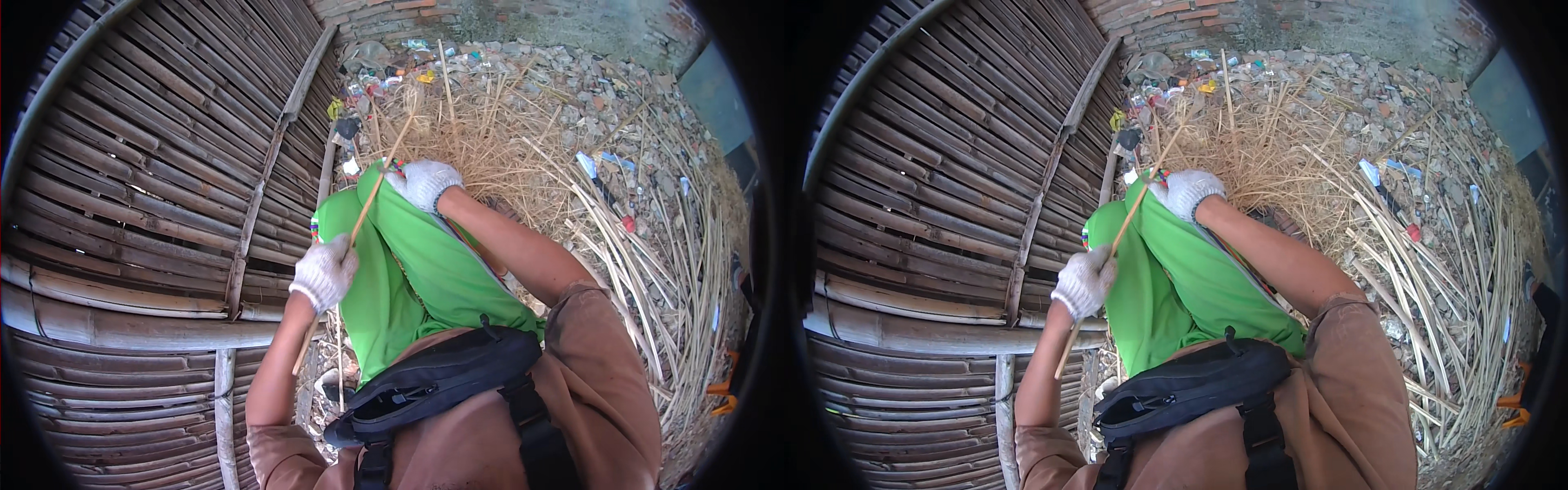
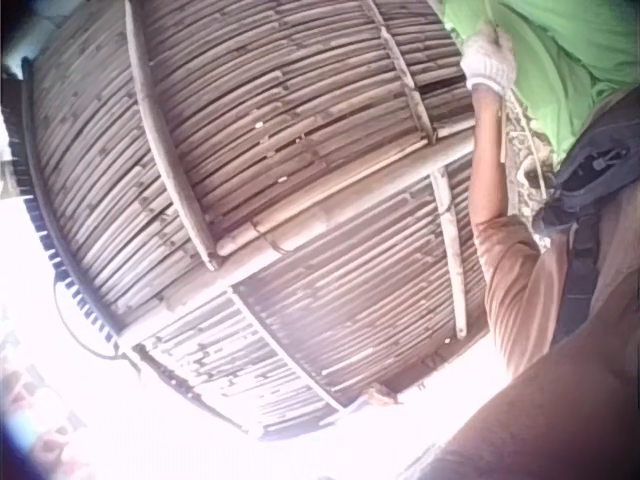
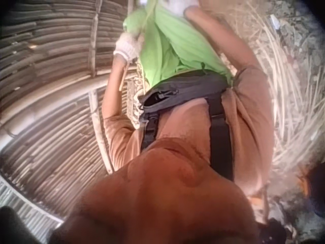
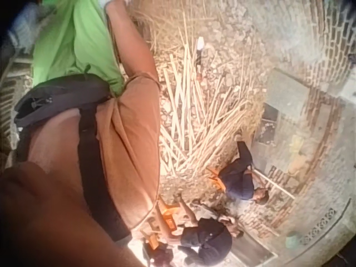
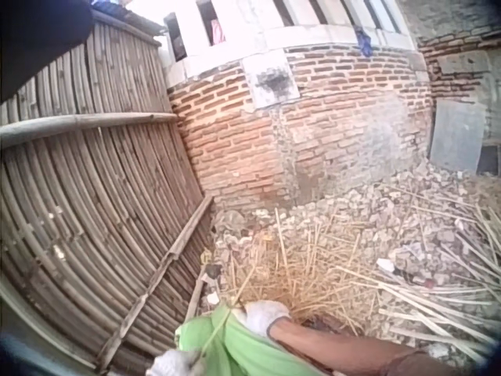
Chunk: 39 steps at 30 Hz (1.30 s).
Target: The person scrapes a long bamboo stick with a small blade, removing thin curled shavings while wearing gloves.
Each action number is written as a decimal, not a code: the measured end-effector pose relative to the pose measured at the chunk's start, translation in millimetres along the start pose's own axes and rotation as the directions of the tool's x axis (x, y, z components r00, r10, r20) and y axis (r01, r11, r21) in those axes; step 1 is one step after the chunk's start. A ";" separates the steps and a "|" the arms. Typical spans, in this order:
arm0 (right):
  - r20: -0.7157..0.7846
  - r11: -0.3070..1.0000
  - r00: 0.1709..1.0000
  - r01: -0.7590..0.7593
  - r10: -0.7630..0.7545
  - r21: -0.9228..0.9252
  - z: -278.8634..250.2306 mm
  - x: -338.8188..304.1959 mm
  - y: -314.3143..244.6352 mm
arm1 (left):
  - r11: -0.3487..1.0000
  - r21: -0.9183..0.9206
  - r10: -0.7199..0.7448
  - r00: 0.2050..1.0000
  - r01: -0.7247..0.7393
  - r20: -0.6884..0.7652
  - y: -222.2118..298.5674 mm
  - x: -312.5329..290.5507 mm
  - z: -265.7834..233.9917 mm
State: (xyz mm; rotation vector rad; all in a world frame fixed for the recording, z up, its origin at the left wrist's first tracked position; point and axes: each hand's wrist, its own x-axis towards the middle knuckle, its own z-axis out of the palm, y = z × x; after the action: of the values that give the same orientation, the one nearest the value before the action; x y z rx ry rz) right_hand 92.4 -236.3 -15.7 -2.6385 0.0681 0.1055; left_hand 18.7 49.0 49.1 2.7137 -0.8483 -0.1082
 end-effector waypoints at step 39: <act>0.033 1.000 0.999 0.007 -0.007 0.010 -3.7 -1.2 -2.3 | -0.021 -0.905 -0.298 0.861 0.425 0.411 29.0 -119.7 -22.9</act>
State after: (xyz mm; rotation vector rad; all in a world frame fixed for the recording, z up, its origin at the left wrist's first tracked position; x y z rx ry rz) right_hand 91.6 -236.0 -11.3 -2.6259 0.0486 0.1455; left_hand -92.1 100.0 77.6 1.4104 0.1257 -0.6790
